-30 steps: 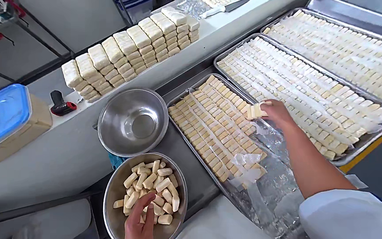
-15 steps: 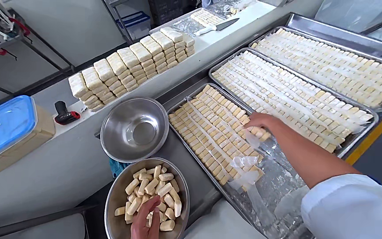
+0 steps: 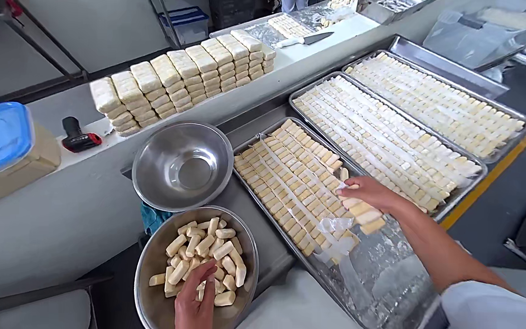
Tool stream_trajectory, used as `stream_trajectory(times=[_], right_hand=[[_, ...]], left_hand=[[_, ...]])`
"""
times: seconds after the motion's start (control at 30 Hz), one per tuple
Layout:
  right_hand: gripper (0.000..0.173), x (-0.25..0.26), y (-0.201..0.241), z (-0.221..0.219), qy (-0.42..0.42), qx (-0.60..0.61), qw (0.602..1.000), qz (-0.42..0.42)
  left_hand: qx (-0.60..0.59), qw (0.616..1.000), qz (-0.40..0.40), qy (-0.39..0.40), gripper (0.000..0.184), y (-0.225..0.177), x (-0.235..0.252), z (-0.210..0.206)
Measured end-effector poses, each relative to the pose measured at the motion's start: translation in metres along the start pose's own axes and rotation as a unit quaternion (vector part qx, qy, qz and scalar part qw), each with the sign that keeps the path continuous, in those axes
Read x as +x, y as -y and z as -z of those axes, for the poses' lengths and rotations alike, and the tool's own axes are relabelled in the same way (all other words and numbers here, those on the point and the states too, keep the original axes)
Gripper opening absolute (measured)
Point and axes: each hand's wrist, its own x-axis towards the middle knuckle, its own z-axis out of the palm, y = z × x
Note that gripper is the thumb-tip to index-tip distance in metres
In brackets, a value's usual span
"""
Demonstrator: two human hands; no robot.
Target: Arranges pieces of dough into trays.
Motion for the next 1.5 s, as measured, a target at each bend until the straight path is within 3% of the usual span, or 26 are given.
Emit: stream_trajectory(times=[0.07, 0.17, 0.3, 0.37, 0.47, 0.5, 0.63, 0.73, 0.83, 0.9, 0.97, 1.1, 1.23, 1.3, 1.4, 1.5], right_hand=[[0.019, -0.048, 0.019, -0.017, 0.004, 0.052, 0.998, 0.033], [0.017, -0.085, 0.036, -0.057, -0.064, 0.204, 0.975, 0.066], [0.029, -0.092, 0.074, -0.140, -0.084, 0.411, 0.904, 0.082], [0.031, -0.092, 0.096, -0.180, -0.055, 0.439, 0.891, 0.101], [0.033, -0.083, 0.106, -0.204, -0.023, 0.248, 0.951, 0.186], [0.034, -0.079, 0.108, -0.204, 0.003, 0.193, 0.961, 0.196], [0.041, -0.075, 0.122, -0.218, 0.191, 0.184, 0.953, 0.144], [0.036, -0.066, 0.133, -0.248, 0.175, 0.002, 0.964, 0.202], [0.034, -0.057, 0.138, -0.278, 0.096, -0.106, 0.944, 0.296], [0.036, -0.052, 0.142, -0.288, 0.080, -0.117, 0.939, 0.313], [0.035, -0.052, 0.149, -0.288, 0.119, -0.093, 0.947, 0.282], [0.034, -0.049, 0.150, -0.287, 0.226, 0.047, 0.952, 0.199], [0.034, -0.055, 0.147, -0.294, 0.241, 0.067, 0.935, 0.254], [0.038, -0.058, 0.149, -0.296, 0.234, 0.017, 0.919, 0.317], [0.039, -0.059, 0.155, -0.293, 0.202, -0.044, 0.910, 0.359], [0.037, -0.061, 0.156, -0.294, 0.191, -0.091, 0.897, 0.388]], left_hand=[[-0.030, 1.000, -0.001, 0.010, 0.031, 0.002, 0.006, -0.008], [-0.144, 0.988, 0.016, 0.056, 0.033, -0.013, 0.025, -0.031], [-0.290, 0.926, 0.105, 0.219, 0.059, -0.050, 0.052, -0.057], [-0.348, 0.893, 0.166, 0.230, 0.060, -0.055, 0.057, -0.061], [-0.383, 0.892, 0.225, 0.090, 0.036, -0.046, 0.054, -0.046], [-0.373, 0.900, 0.222, 0.044, 0.035, -0.038, 0.051, -0.036], [-0.350, 0.906, 0.233, -0.049, 0.045, -0.016, 0.034, 0.007], [-0.253, 0.943, 0.197, -0.094, 0.037, -0.013, 0.021, 0.025], [-0.055, 0.977, 0.139, -0.149, 0.032, -0.011, 0.007, 0.035], [0.005, 0.977, 0.112, -0.182, 0.031, -0.009, -0.001, 0.037], [-0.037, 0.973, 0.107, -0.201, 0.032, -0.006, -0.006, 0.041], [-0.177, 0.959, 0.161, -0.153, 0.036, 0.003, -0.014, 0.058], [-0.239, 0.947, 0.210, -0.051, 0.030, 0.015, -0.011, 0.064], [-0.196, 0.954, 0.224, -0.028, 0.039, 0.020, -0.008, 0.066], [-0.030, 0.973, 0.228, 0.031, 0.051, 0.019, 0.000, 0.073], [0.047, 0.981, 0.171, 0.074, 0.051, 0.016, 0.006, 0.073]])
